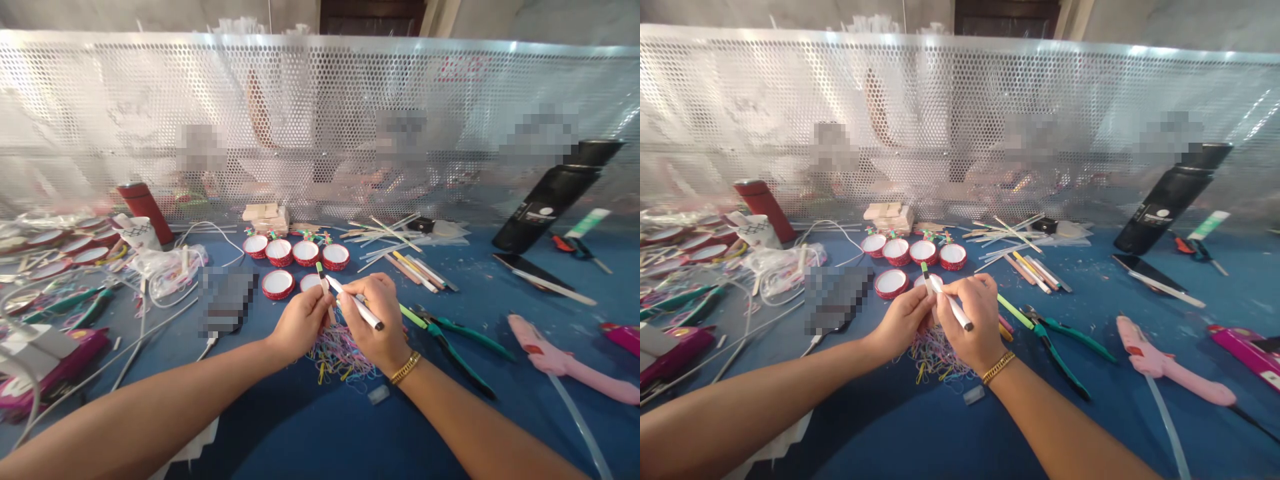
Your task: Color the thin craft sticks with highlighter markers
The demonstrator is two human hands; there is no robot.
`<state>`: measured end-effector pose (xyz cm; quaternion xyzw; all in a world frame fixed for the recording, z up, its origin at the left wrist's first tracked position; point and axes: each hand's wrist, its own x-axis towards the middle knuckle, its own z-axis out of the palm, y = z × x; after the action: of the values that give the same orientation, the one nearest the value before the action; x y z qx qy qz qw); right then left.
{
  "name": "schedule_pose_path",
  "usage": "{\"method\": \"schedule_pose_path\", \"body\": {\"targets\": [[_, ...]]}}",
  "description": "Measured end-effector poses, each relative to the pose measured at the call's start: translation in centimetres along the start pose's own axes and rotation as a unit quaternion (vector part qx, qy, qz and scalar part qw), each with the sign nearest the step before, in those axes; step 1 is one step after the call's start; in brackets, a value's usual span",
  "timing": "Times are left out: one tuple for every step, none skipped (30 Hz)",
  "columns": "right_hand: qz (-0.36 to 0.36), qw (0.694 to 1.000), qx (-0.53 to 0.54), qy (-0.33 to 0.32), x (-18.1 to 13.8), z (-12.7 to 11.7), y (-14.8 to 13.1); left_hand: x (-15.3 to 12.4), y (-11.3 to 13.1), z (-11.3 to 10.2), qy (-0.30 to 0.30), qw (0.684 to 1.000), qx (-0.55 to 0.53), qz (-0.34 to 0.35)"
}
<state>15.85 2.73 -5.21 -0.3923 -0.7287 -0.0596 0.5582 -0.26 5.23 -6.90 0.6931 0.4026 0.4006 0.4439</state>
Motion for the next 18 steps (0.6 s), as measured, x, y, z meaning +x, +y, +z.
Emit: {"method": "schedule_pose_path", "body": {"targets": [[-0.001, 1.000, 0.005, -0.005, -0.01, 0.00, -0.03, -0.01, 0.02, 0.00, -0.003, 1.000, 0.001, 0.002], [-0.003, 1.000, 0.009, -0.012, -0.02, -0.01, -0.06, -0.02, 0.05, -0.01, -0.004, 1.000, 0.002, 0.005], [-0.005, 1.000, 0.013, -0.018, -0.04, -0.01, -0.09, -0.03, 0.08, -0.02, -0.005, 1.000, 0.004, 0.008], [-0.006, 1.000, 0.015, -0.023, -0.04, -0.01, -0.11, -0.03, 0.12, -0.03, -0.005, 1.000, 0.004, 0.009], [-0.006, 1.000, 0.014, -0.026, -0.05, -0.01, -0.12, -0.04, 0.15, -0.04, -0.003, 1.000, 0.004, 0.009], [-0.005, 1.000, 0.012, -0.025, -0.04, -0.01, -0.11, -0.04, 0.19, -0.05, -0.002, 1.000, 0.003, 0.008], [-0.003, 1.000, 0.009, -0.022, -0.03, -0.02, -0.10, -0.04, 0.24, -0.07, -0.002, 1.000, 0.002, 0.006], [-0.001, 1.000, 0.005, -0.017, -0.02, -0.02, -0.08, -0.04, 0.30, -0.08, -0.001, 1.000, 0.002, 0.004], [0.000, 1.000, 0.001, -0.011, 0.00, -0.03, -0.06, -0.04, 0.36, -0.09, 0.001, 1.000, 0.005, 0.001], [-0.001, 1.000, -0.001, -0.005, 0.02, -0.04, -0.06, -0.04, 0.42, -0.09, 0.002, 1.000, 0.008, 0.000], [-0.002, 1.000, -0.002, 0.000, 0.03, -0.05, -0.06, -0.04, 0.47, -0.09, 0.003, 1.000, 0.012, 0.000], [-0.004, 1.000, -0.001, 0.001, 0.03, -0.06, -0.07, -0.04, 0.50, -0.09, 0.003, 1.000, 0.015, 0.001], [-0.006, 1.000, 0.003, -0.001, 0.03, -0.07, -0.09, -0.03, 0.51, -0.08, 0.002, 1.000, 0.016, 0.002], [-0.008, 1.000, 0.007, -0.007, 0.03, -0.07, -0.11, -0.03, 0.49, -0.07, 0.002, 1.000, 0.015, 0.005], [-0.009, 1.000, 0.011, -0.014, 0.02, -0.07, -0.12, -0.02, 0.45, -0.06, 0.002, 1.000, 0.012, 0.007], [-0.010, 1.000, 0.014, -0.020, 0.01, -0.07, -0.12, 0.00, 0.40, -0.05, 0.002, 1.000, 0.010, 0.009], [-0.009, 1.000, 0.015, -0.025, 0.00, -0.06, -0.11, 0.02, 0.35, -0.04, 0.003, 1.000, 0.007, 0.009], [-0.007, 0.999, 0.015, -0.027, -0.01, -0.05, -0.08, 0.05, 0.30, -0.04, 0.002, 1.000, 0.004, 0.008]]}}
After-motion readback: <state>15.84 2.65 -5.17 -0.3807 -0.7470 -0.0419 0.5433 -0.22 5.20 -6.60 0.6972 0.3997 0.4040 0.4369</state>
